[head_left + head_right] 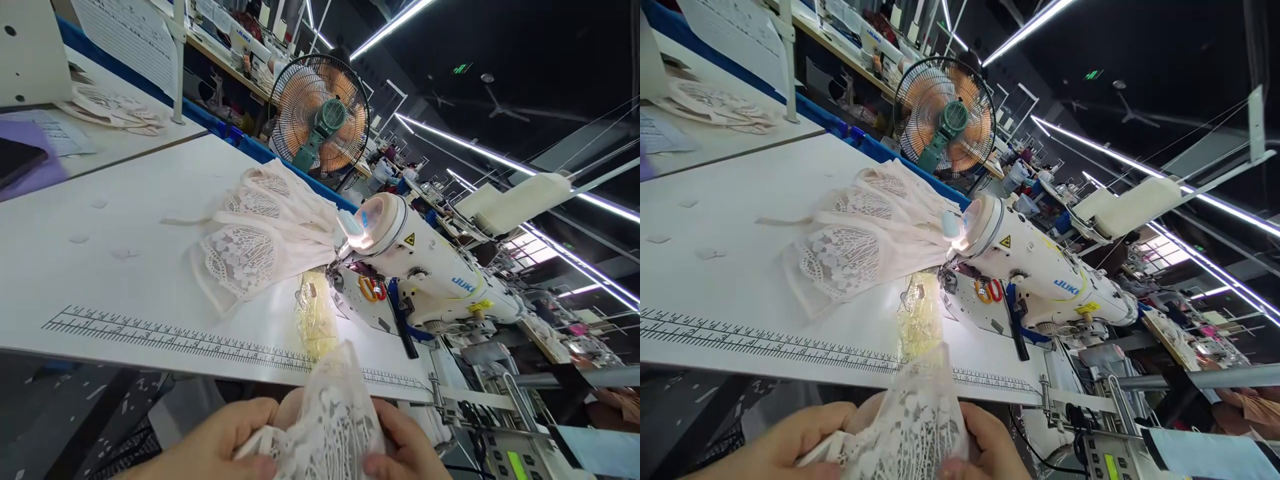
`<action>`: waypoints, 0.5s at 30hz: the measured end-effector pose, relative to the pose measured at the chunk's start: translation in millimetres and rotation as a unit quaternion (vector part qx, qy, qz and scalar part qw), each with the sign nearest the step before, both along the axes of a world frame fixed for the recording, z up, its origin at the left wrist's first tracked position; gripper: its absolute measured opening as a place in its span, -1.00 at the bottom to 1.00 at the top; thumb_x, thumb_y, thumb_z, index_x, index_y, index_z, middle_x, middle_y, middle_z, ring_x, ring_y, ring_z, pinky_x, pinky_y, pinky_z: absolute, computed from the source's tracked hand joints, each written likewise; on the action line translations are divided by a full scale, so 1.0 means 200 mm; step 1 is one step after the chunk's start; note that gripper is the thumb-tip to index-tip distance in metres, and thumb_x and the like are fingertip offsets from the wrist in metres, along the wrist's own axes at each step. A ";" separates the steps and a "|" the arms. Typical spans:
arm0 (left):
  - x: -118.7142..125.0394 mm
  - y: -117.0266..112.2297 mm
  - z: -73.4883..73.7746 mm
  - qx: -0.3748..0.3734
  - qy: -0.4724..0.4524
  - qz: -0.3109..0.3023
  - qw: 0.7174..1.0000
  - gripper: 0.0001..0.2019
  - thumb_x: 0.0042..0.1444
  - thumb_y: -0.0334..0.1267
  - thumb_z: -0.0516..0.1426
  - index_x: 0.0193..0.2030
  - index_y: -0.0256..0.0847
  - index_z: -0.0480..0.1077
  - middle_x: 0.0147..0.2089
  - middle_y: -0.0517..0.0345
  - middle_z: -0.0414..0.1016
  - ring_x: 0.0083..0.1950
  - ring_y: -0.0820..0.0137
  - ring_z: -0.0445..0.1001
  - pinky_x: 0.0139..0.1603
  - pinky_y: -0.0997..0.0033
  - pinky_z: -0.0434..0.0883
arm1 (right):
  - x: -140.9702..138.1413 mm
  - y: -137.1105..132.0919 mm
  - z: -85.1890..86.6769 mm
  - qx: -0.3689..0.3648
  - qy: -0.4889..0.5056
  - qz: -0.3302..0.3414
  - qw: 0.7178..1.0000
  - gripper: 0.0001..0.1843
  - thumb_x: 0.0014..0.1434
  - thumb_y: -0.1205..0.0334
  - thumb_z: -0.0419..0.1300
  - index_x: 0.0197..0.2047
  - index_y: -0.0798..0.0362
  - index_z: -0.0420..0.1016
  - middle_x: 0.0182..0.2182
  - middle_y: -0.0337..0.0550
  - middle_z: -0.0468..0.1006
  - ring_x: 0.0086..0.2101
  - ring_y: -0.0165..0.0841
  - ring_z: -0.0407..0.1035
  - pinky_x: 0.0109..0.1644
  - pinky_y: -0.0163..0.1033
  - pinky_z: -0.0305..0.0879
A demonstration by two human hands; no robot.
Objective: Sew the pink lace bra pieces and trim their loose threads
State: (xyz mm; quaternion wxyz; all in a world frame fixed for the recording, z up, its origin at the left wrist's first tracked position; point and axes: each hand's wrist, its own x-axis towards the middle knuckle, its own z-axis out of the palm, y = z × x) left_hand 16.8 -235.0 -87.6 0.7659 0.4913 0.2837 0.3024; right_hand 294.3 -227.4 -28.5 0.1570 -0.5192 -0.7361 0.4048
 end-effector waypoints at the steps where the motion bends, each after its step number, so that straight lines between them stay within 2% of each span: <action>1: -0.05 0.02 0.04 -0.001 -0.042 -0.004 0.999 -0.46 -0.06 0.15 0.17 0.02 -0.09 0.40 -0.13 0.09 0.56 -0.02 0.11 0.48 0.00 0.10 0.43 | 0.00 0.02 0.01 -0.014 0.023 -0.007 1.000 -0.40 0.03 -0.29 0.14 0.01 -0.08 0.43 -0.12 -0.03 0.54 -0.13 -0.12 0.45 -0.13 -0.16 0.42; 3: -0.17 0.08 0.12 0.017 -0.082 0.003 0.997 -0.33 -0.09 0.23 0.16 0.14 -0.03 0.31 -0.06 0.08 0.55 -0.01 0.10 0.48 -0.01 0.11 0.45 | 0.00 0.08 0.02 -0.022 0.042 -0.011 0.999 -0.41 0.03 -0.29 0.15 -0.05 -0.02 0.48 -0.21 -0.03 0.57 -0.21 -0.15 0.47 -0.18 -0.16 0.42; 4: -0.23 0.10 0.15 0.040 -0.067 0.014 0.997 -0.30 -0.09 0.25 0.15 0.18 -0.01 0.27 -0.04 0.08 0.55 -0.03 0.11 0.50 -0.04 0.14 0.48 | -0.02 0.11 0.03 -0.020 0.041 -0.009 0.999 -0.47 0.06 -0.25 0.14 -0.11 0.00 0.51 -0.28 -0.05 0.58 -0.28 -0.19 0.48 -0.24 -0.19 0.42; 6: -0.34 0.15 0.20 0.106 0.028 0.058 0.992 -0.30 -0.02 0.26 0.09 0.23 -0.01 0.22 -0.05 0.09 0.56 -0.10 0.15 0.54 -0.13 0.19 0.53 | -0.07 0.20 0.05 -0.002 0.026 0.006 1.000 -0.58 0.15 -0.14 0.10 -0.21 0.04 0.53 -0.38 -0.09 0.57 -0.35 -0.26 0.47 -0.29 -0.23 0.40; 8: -0.45 0.21 0.24 0.163 0.152 0.138 0.965 -0.36 0.13 0.19 -0.04 0.28 -0.07 0.14 -0.11 0.10 0.59 -0.20 0.20 0.56 -0.22 0.21 0.56 | -0.15 0.30 0.06 0.051 -0.002 0.029 0.998 -0.68 0.21 0.02 0.06 -0.25 0.06 0.53 -0.36 -0.10 0.58 -0.30 -0.28 0.47 -0.22 -0.24 0.39; 11: -0.65 0.35 0.23 0.221 0.276 0.251 0.901 -0.45 0.22 0.06 -0.10 0.31 -0.06 0.07 -0.24 0.20 0.62 -0.32 0.24 0.58 -0.39 0.29 0.58 | -0.28 0.46 0.01 0.190 -0.087 0.054 0.976 -0.72 0.21 0.25 -0.01 -0.12 0.07 0.46 -0.30 -0.11 0.57 -0.29 -0.33 0.46 -0.21 -0.28 0.37; 12: -0.72 0.41 0.21 0.253 0.295 0.260 0.884 -0.45 0.19 0.08 -0.05 0.29 -0.02 0.11 -0.28 0.26 0.63 -0.35 0.23 0.59 -0.42 0.34 0.57 | -0.32 0.51 -0.01 0.237 -0.131 0.052 0.961 -0.69 0.20 0.31 -0.04 -0.05 0.08 0.42 -0.32 -0.13 0.57 -0.35 -0.36 0.44 -0.28 -0.32 0.36; 13: -0.80 0.48 0.18 0.294 0.295 0.244 0.876 -0.44 0.14 0.12 -0.01 0.25 0.02 0.16 -0.33 0.31 0.62 -0.36 0.23 0.59 -0.44 0.38 0.55 | -0.36 0.56 -0.04 0.273 -0.174 0.047 0.945 -0.66 0.19 0.35 -0.06 -0.01 0.10 0.37 -0.35 -0.15 0.56 -0.41 -0.39 0.42 -0.34 -0.34 0.33; 14: -0.87 0.56 0.16 0.334 0.298 0.229 0.864 -0.47 0.15 0.12 -0.03 0.22 0.03 0.20 -0.38 0.34 0.61 -0.38 0.25 0.59 -0.48 0.42 0.54 | -0.39 0.60 -0.06 0.294 -0.202 0.039 0.933 -0.66 0.17 0.38 -0.06 -0.01 0.10 0.36 -0.37 -0.16 0.55 -0.45 -0.39 0.39 -0.37 -0.34 0.30; 15: -0.94 0.63 0.15 0.359 0.335 0.231 0.840 -0.50 0.18 0.10 -0.08 0.20 -0.01 0.23 -0.39 0.35 0.60 -0.35 0.26 0.59 -0.43 0.41 0.53 | -0.42 0.64 -0.09 0.307 -0.225 0.033 0.924 -0.67 0.15 0.40 -0.04 -0.05 0.09 0.38 -0.39 -0.17 0.53 -0.46 -0.38 0.37 -0.39 -0.34 0.27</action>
